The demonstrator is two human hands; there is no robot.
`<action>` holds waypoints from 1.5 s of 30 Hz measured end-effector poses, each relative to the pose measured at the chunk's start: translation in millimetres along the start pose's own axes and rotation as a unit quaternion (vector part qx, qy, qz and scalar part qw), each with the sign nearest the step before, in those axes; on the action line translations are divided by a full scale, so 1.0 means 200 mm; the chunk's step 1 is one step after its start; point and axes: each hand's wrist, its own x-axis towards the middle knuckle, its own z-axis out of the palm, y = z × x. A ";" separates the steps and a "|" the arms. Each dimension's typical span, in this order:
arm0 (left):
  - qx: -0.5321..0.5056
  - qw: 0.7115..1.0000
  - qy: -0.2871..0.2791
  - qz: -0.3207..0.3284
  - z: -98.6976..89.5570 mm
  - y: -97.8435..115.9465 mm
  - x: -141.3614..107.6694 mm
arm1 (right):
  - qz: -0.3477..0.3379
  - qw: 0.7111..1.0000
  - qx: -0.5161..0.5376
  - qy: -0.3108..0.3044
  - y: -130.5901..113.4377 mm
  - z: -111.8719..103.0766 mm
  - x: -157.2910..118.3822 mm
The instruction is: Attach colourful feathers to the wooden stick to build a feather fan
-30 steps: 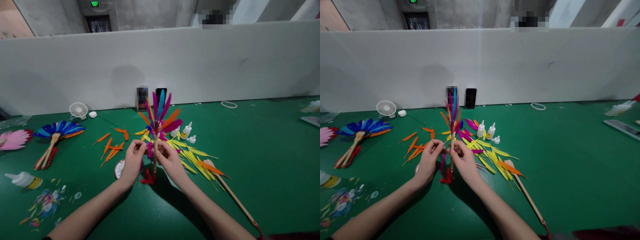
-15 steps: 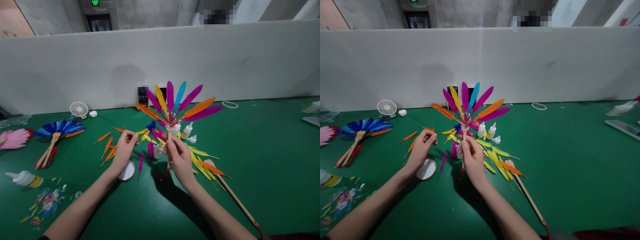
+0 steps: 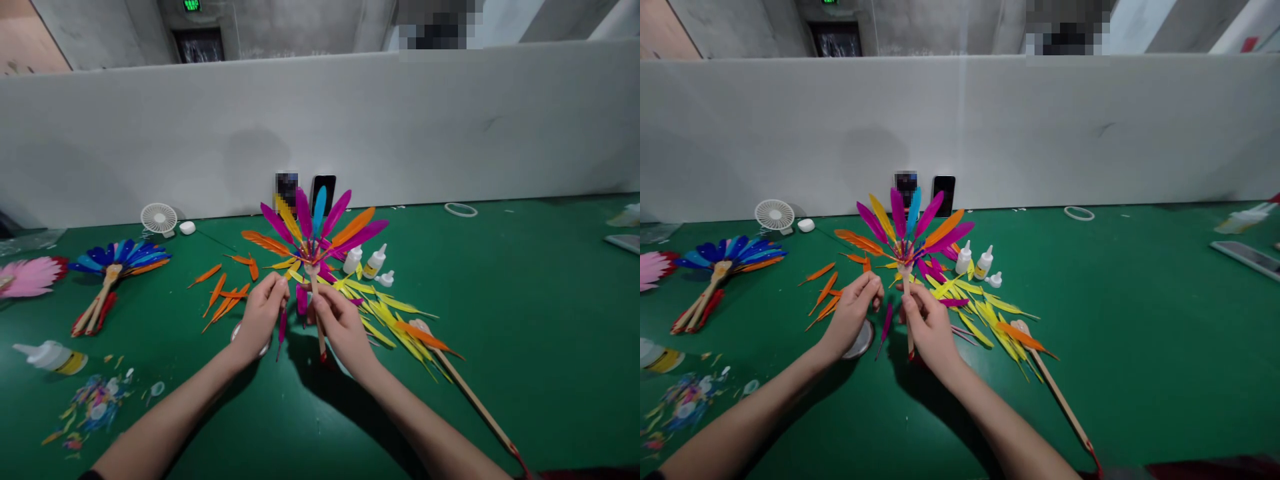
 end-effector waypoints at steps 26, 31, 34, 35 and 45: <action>-0.022 0.991 0.103 -0.085 -0.05 -0.09 -0.10 | 0.010 0.985 -0.053 -0.163 0.07 0.08 -0.01; -0.054 0.991 0.089 -0.079 -0.03 -0.13 -0.13 | 0.002 0.982 -0.080 -0.171 0.09 0.09 -0.02; -0.048 0.994 0.082 -0.049 -0.01 -0.14 -0.15 | -0.001 0.981 -0.115 -0.156 0.10 0.08 -0.01; -0.042 0.995 0.077 -0.043 -0.01 -0.14 -0.15 | -0.007 0.980 -0.131 -0.150 0.11 0.08 -0.01; -0.013 0.989 0.142 -0.041 -0.05 -0.15 -0.12 | -0.203 0.955 -0.216 0.033 0.08 0.03 -0.01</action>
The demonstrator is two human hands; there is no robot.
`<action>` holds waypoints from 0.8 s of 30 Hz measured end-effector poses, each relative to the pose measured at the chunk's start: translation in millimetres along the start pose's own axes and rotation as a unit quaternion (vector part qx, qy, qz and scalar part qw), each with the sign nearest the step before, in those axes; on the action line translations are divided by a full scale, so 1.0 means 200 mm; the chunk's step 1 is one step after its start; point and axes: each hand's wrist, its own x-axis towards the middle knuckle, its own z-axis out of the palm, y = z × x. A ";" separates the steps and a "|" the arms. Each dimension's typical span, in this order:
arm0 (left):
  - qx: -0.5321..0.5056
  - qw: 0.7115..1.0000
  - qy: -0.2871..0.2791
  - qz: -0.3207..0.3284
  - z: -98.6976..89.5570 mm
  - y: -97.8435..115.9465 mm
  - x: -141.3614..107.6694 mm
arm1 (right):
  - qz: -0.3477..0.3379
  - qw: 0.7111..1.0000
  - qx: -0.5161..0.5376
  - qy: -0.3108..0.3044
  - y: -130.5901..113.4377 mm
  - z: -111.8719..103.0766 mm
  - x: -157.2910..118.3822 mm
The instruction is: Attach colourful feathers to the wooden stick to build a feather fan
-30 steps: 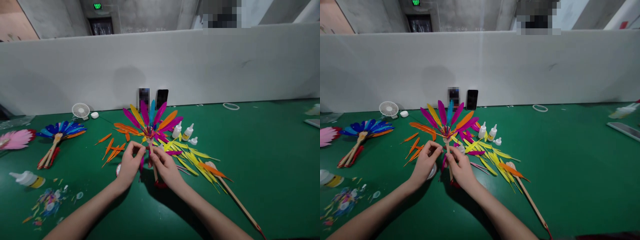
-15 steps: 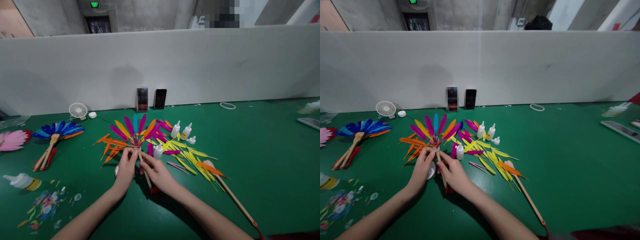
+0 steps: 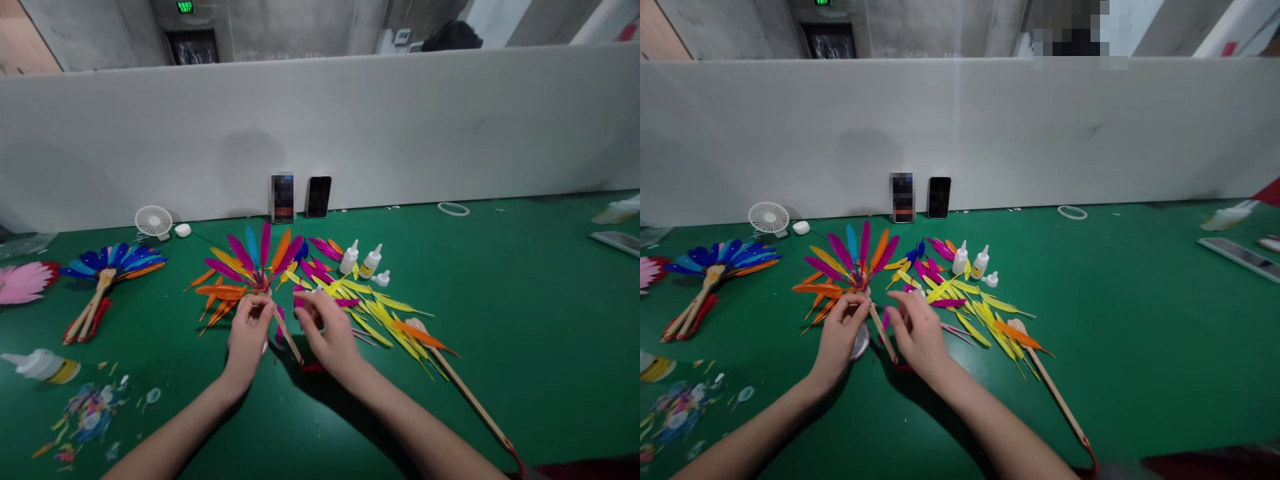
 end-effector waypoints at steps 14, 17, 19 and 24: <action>-0.056 0.996 0.013 -0.065 0.00 0.04 0.02 | 0.216 0.961 -0.018 -0.174 0.23 -0.22 0.16; -0.055 0.996 0.014 -0.066 0.00 0.04 0.02 | 0.222 0.941 -0.007 -0.257 0.20 -0.19 0.14; -0.056 0.996 0.013 -0.070 0.00 0.04 0.02 | 0.230 0.936 -0.025 -0.264 0.19 -0.15 0.12; -0.053 0.996 -0.001 -0.065 0.00 0.04 0.02 | 0.251 0.935 -0.026 -0.249 0.22 -0.09 0.12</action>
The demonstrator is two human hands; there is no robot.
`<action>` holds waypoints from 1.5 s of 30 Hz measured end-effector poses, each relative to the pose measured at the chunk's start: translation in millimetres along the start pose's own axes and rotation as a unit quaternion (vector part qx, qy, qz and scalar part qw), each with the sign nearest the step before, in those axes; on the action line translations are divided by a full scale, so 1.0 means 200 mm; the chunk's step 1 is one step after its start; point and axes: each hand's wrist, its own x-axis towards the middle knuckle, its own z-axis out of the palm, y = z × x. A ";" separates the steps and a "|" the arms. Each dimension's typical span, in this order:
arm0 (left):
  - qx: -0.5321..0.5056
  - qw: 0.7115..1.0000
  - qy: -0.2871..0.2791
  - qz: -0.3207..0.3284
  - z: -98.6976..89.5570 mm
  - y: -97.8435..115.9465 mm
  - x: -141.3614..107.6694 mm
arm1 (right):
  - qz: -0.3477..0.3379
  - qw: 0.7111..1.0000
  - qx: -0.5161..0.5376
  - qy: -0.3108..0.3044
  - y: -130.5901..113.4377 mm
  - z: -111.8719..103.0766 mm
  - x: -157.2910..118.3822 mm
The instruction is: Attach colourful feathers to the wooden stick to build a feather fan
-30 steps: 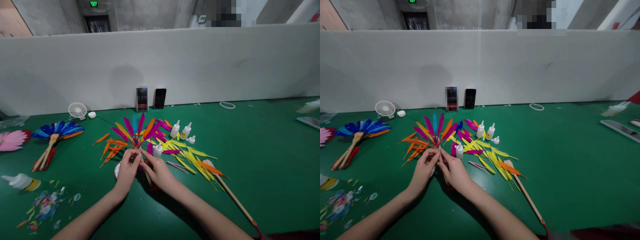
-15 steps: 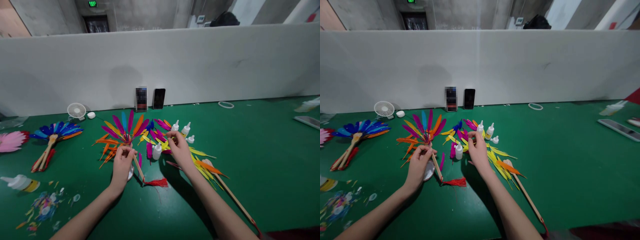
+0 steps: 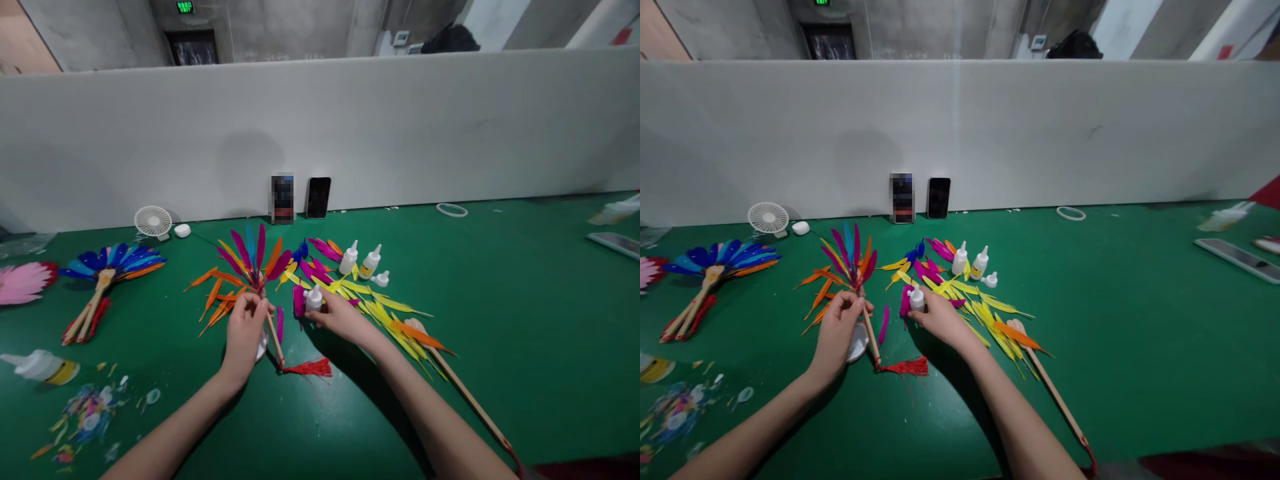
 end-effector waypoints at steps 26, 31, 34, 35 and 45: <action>-0.014 0.999 0.028 0.042 -0.02 -0.01 -0.01 | -0.103 0.989 -0.074 0.077 -0.21 0.28 0.29; 0.013 0.996 0.045 0.075 -0.02 -0.01 -0.02 | -0.102 0.989 -0.068 0.080 -0.19 0.33 0.30; 0.003 0.995 0.051 0.086 -0.02 0.00 -0.01 | -0.106 0.990 -0.080 0.052 -0.17 0.26 0.27; -0.001 0.995 0.050 0.088 -0.02 0.00 -0.01 | -0.096 0.989 -0.105 0.049 -0.16 0.23 0.25; -0.003 0.996 0.040 0.080 -0.01 -0.02 -0.03 | -0.099 0.906 -0.411 0.027 0.01 0.02 0.16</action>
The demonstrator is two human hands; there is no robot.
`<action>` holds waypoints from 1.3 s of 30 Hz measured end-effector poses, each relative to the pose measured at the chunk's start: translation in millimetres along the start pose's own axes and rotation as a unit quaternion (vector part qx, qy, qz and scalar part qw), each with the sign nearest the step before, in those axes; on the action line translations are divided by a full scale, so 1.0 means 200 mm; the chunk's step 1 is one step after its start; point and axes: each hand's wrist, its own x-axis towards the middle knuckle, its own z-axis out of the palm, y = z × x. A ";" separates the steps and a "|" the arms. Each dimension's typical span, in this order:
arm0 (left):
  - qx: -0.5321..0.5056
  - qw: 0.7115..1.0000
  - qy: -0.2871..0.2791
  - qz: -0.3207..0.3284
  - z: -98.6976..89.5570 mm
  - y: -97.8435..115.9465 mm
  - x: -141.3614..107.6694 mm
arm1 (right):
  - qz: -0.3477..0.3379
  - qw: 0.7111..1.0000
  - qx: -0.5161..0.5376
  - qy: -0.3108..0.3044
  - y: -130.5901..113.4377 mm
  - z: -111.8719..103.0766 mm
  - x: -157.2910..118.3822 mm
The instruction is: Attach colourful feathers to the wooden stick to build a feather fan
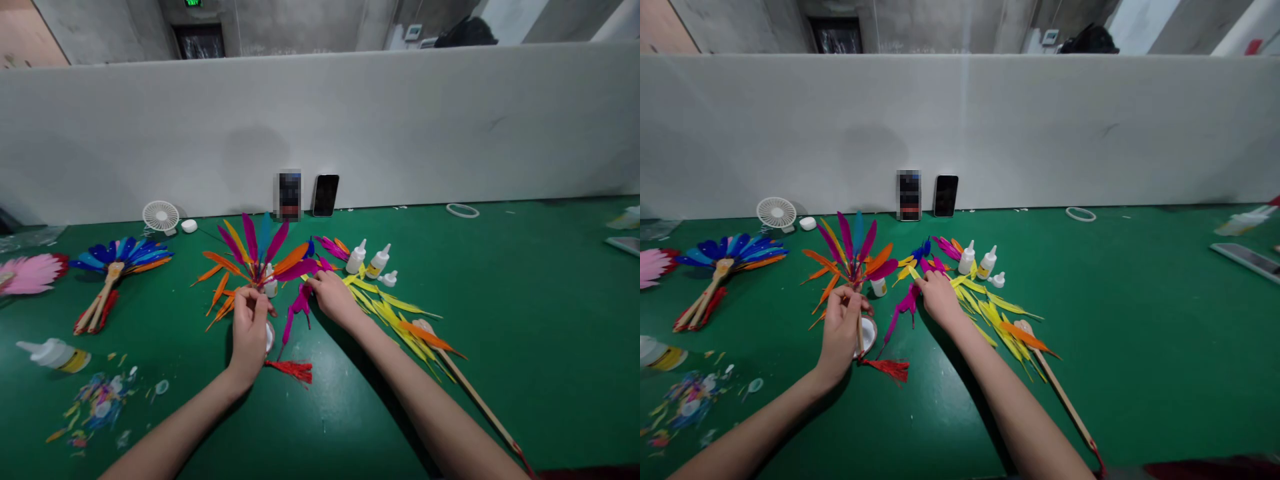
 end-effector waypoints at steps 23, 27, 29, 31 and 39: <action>-0.010 1.000 -0.004 -0.016 0.00 -0.01 0.00 | 0.147 0.797 0.556 0.186 0.17 -0.07 0.00; -0.005 1.000 -0.002 -0.003 0.00 -0.01 0.01 | 0.197 0.758 0.610 0.121 0.17 -0.17 -0.08; -0.004 1.000 -0.004 -0.002 0.00 -0.01 0.01 | 0.180 0.787 0.590 0.033 0.12 -0.18 -0.12; -0.005 1.000 -0.006 -0.006 0.00 -0.01 0.01 | 0.162 0.824 0.537 -0.079 0.07 -0.17 -0.16; -0.012 1.000 -0.010 -0.020 0.00 -0.02 0.01 | 0.115 0.970 0.207 -0.062 0.08 -0.17 -0.18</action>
